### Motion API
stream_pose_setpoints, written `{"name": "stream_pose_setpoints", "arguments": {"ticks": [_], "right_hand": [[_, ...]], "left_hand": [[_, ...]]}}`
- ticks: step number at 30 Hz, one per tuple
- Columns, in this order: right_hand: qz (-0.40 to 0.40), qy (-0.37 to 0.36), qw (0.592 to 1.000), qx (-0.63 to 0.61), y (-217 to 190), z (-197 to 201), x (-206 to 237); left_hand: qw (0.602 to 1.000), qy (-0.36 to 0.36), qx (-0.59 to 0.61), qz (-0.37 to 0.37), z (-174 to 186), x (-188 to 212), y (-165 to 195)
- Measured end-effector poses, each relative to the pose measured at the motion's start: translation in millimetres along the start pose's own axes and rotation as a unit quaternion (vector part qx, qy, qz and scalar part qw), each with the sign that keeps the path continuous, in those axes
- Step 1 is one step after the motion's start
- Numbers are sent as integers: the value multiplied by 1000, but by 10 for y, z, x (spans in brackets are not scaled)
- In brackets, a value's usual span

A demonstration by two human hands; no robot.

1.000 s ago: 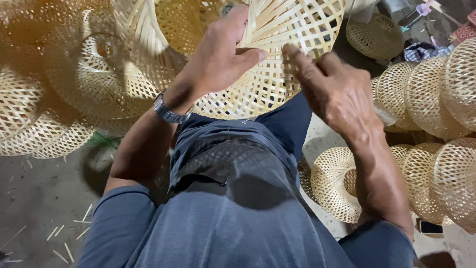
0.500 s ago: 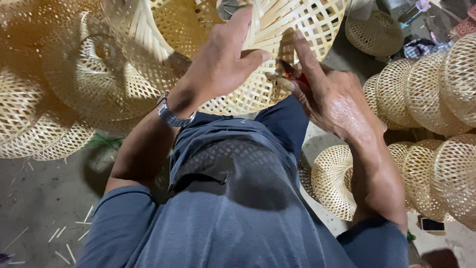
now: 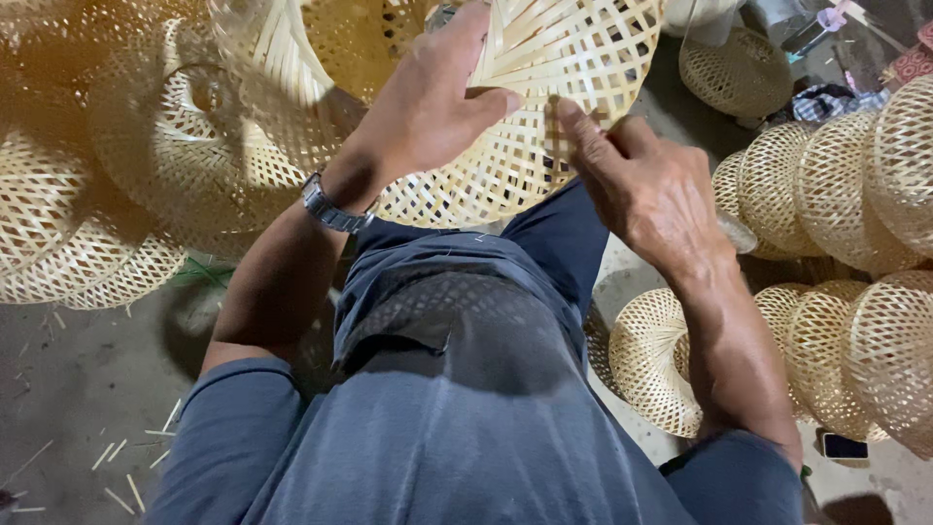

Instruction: The person sits on the floor of a workshop surrounded by woven bamboo lampshades, holds one lampshade on their lap, and uses a small red utility knife to trim excess bamboo strips from its rim, rotating the lampshade to work around the edge.

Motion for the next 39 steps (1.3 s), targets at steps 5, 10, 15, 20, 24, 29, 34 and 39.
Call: {"name": "stream_pose_setpoints", "arguments": {"ticks": [5,10,15,20,24,29,34,39], "right_hand": [[-66,74,994,-45,197,-14,119],[-144,171,973,-56,703,-26,215],[-238,134,955,-114,897,-185,471],[-185,174,958,-135,625,-101,401],[-194,120,956,-183,207,-174,343],[-189,109,955,-200,8,-85,156],[-141,130,971,-141,-73,66,-32],[-83,126,988,-45,-115,13,43]], "left_hand": [[1000,17,22,-3,7,12,9],[1000,11,-7,11,0,1,0],[992,2,-106,72,33,-12,-51],[996,36,-47,-72,49,10,202],[997,25,-65,-46,-72,51,109],[996,32,-62,-49,-125,82,143],[996,29,-66,-47,-88,18,199],[993,-2,-108,45,-84,10,50]]}}
Point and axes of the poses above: each hand's wrist, its own x-axis away from the middle knuckle, its own z-axis out of the back of the hand, y = z × x, the point moved 8 cm from there along -x, towards the middle knuckle, and after that the axes turned 12 degrees about y, right-handed, at the moved point
